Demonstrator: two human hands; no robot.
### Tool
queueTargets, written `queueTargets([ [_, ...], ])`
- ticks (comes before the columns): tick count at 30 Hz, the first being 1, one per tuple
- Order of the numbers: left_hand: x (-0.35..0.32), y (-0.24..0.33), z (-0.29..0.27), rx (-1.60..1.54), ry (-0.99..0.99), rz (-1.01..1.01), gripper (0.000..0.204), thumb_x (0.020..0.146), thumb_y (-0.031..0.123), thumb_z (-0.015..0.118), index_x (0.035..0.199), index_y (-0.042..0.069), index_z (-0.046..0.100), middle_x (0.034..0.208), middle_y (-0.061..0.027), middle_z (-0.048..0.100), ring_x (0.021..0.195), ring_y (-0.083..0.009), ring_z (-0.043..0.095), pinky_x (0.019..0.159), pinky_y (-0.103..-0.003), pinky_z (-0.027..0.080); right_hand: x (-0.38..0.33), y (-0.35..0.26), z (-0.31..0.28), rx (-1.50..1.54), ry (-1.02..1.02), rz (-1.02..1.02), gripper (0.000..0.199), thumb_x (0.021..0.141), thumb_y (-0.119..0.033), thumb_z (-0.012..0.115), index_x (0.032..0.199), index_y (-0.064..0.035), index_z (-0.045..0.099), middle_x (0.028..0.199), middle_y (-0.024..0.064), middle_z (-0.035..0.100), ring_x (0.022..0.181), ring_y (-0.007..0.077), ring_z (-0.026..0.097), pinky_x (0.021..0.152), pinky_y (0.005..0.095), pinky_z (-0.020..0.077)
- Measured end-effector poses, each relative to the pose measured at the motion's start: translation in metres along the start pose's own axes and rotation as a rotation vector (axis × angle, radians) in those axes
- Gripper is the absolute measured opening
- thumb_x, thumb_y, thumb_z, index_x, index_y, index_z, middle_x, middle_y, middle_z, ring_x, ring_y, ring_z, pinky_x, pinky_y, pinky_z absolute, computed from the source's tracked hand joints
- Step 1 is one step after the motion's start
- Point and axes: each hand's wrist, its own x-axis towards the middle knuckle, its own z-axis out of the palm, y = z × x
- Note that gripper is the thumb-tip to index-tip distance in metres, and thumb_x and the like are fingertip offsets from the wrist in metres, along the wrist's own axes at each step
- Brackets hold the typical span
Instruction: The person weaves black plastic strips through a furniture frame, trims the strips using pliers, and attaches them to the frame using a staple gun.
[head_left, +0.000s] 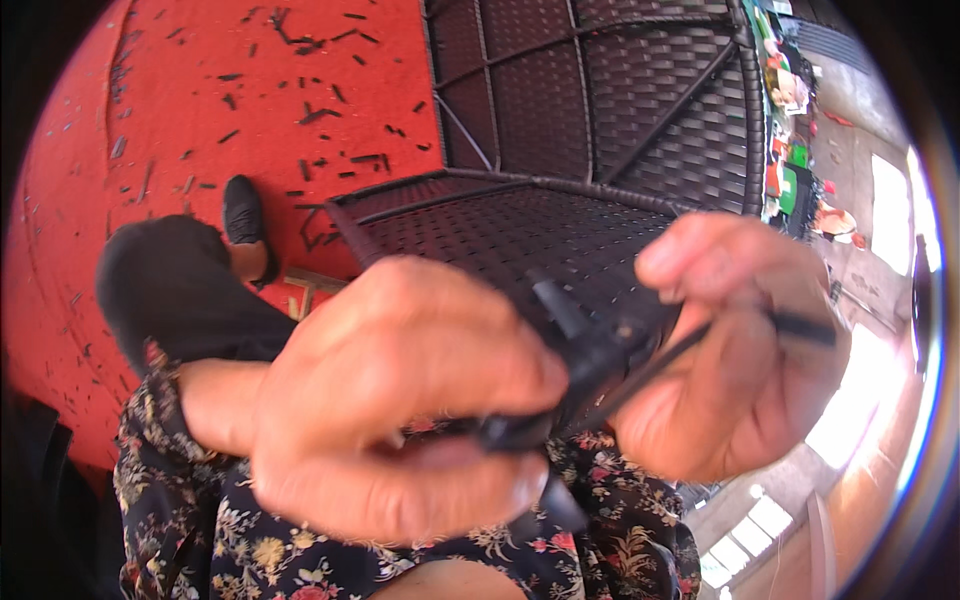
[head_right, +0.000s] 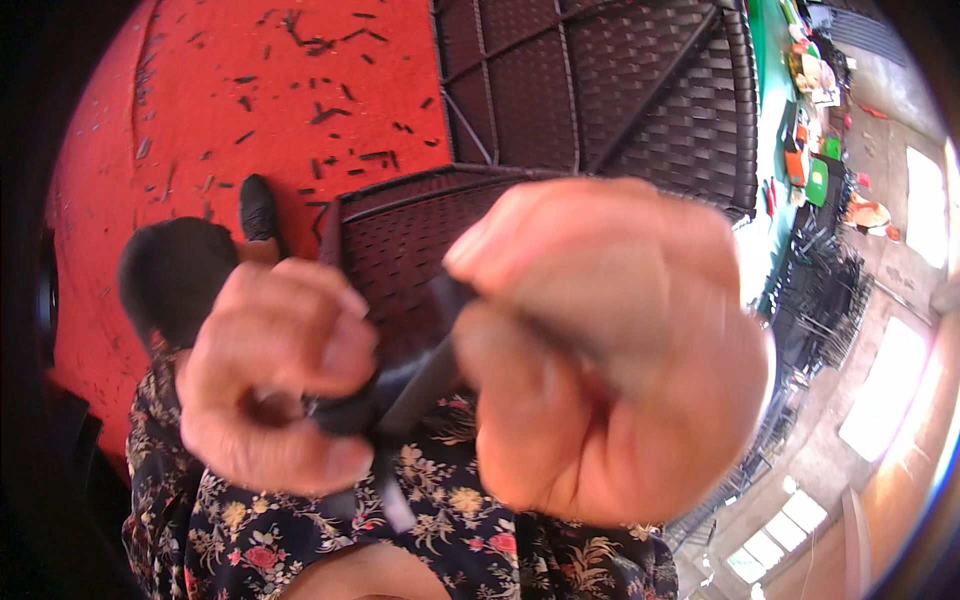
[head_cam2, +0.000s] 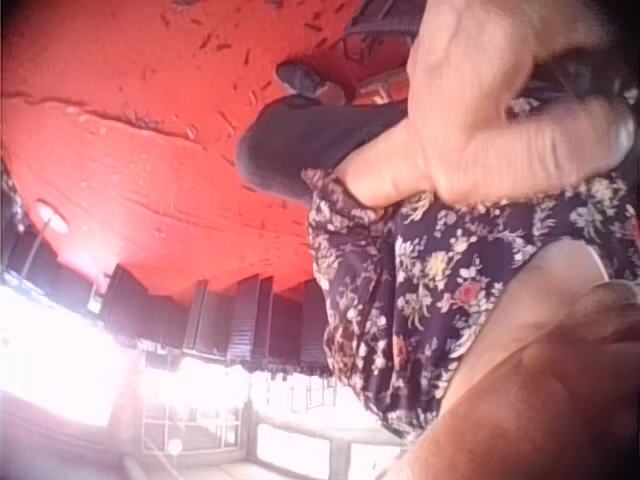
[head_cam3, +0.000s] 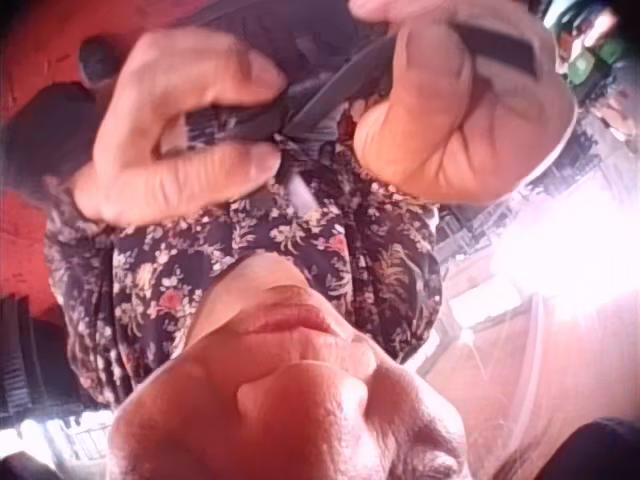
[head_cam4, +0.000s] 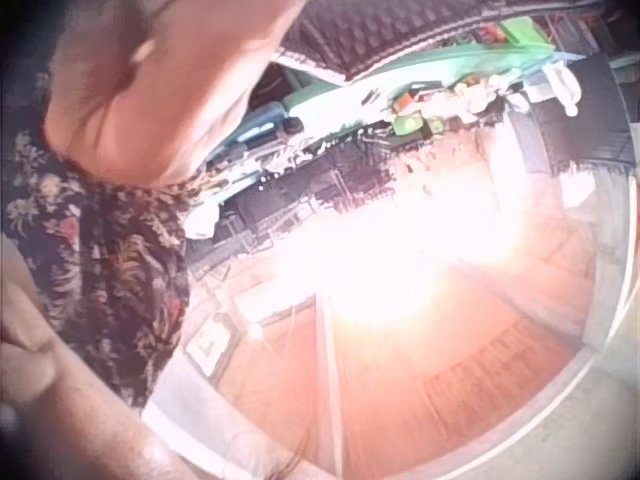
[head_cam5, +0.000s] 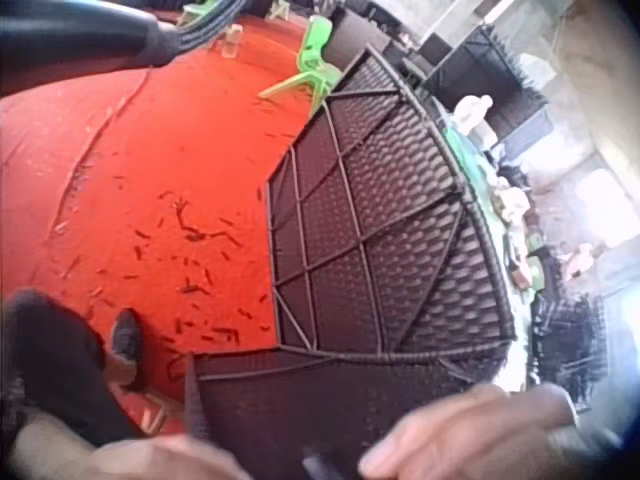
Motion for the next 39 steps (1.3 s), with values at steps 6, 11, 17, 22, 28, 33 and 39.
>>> queueTargets([
  [6, 0.014, 0.025, 0.002, -0.013, 0.005, -0.157, 0.007, 0.078, 0.017, 0.072, 0.085, 0.018, 0.071, 0.090, -0.0007, 0.057, 0.081, -0.0203, 0.052, 0.068, -0.035, 0.048, 0.001, -0.030, 0.005, -0.038, 0.197, 0.201, 0.037, 0.096, -0.032, 0.053, 0.078, -0.0012, 0.042, 0.075, 0.0098, 0.044, 0.063, 0.0224, 0.050, 0.052, 0.0290, 0.0375],
  [11, 0.024, 0.025, 0.016, 0.088, 0.094, -0.191, 0.017, 0.075, 0.017, 0.073, 0.090, 0.009, 0.067, 0.084, -0.0069, 0.064, 0.074, -0.0205, 0.057, 0.066, -0.034, 0.051, 0.003, -0.024, -0.020, 0.113, 0.099, 0.278, 0.030, 0.094, -0.030, 0.052, 0.085, -0.0024, 0.046, 0.078, 0.0125, 0.051, 0.064, 0.0239, 0.054, 0.055, 0.0353, 0.0441],
  [17, -0.011, 0.041, 0.024, -0.039, 0.323, -0.287, 0.015, 0.074, 0.010, 0.072, 0.072, 0.010, 0.057, 0.079, -0.0002, 0.055, 0.067, -0.0127, 0.050, 0.062, -0.028, 0.047, 0.003, -0.051, -0.043, -0.019, 0.013, 0.439, 0.029, 0.090, -0.031, 0.056, 0.083, -0.0054, 0.044, 0.079, 0.0103, 0.050, 0.071, 0.0226, 0.050, 0.062, 0.0352, 0.0425],
  [22, 0.009, 0.044, 0.035, -0.034, 0.270, -0.452, 0.014, 0.075, 0.012, 0.073, 0.075, 0.011, 0.059, 0.078, -0.0008, 0.056, 0.067, -0.0149, 0.051, 0.063, -0.029, 0.048, -0.005, -0.059, -0.037, -0.238, 0.033, 0.725, 0.034, 0.087, -0.033, 0.062, 0.079, -0.0089, 0.040, 0.079, 0.0069, 0.046, 0.078, 0.0206, 0.045, 0.069, 0.0336, 0.0387],
  [28, 0.022, 0.047, 0.028, -0.143, 0.179, -0.587, 0.012, 0.075, 0.014, 0.073, 0.078, 0.012, 0.061, 0.078, -0.0014, 0.057, 0.067, -0.0176, 0.052, 0.063, -0.030, 0.050, 0.003, -0.065, 0.004, -0.260, 0.171, 0.803, 0.030, 0.086, -0.031, 0.061, 0.078, -0.0099, 0.040, 0.080, 0.0061, 0.047, 0.080, 0.0205, 0.044, 0.073, 0.0335, 0.0388],
  [33, 0.042, 0.048, 0.021, -0.121, 0.107, -0.734, 0.012, 0.075, 0.016, 0.074, 0.081, 0.013, 0.063, 0.078, -0.0020, 0.059, 0.067, -0.0198, 0.054, 0.063, -0.031, 0.051, -0.003, -0.052, -0.019, -0.171, 0.025, 0.646, 0.028, 0.087, -0.031, 0.058, 0.079, -0.0093, 0.042, 0.079, 0.0077, 0.050, 0.075, 0.0211, 0.046, 0.069, 0.0342, 0.0404],
  [39, 0.012, 0.050, 0.035, -0.196, 0.369, -0.613, 0.009, 0.083, 0.020, 0.066, 0.078, 0.013, 0.062, 0.075, -0.0022, 0.059, 0.063, -0.0187, 0.054, 0.059, -0.028, 0.050, 0.001, -0.057, -0.059, -0.090, -0.216, 0.505, 0.025, 0.088, -0.030, 0.054, 0.081, -0.0086, 0.044, 0.078, 0.0096, 0.053, 0.070, 0.0218, 0.049, 0.064, 0.0349, 0.0424],
])
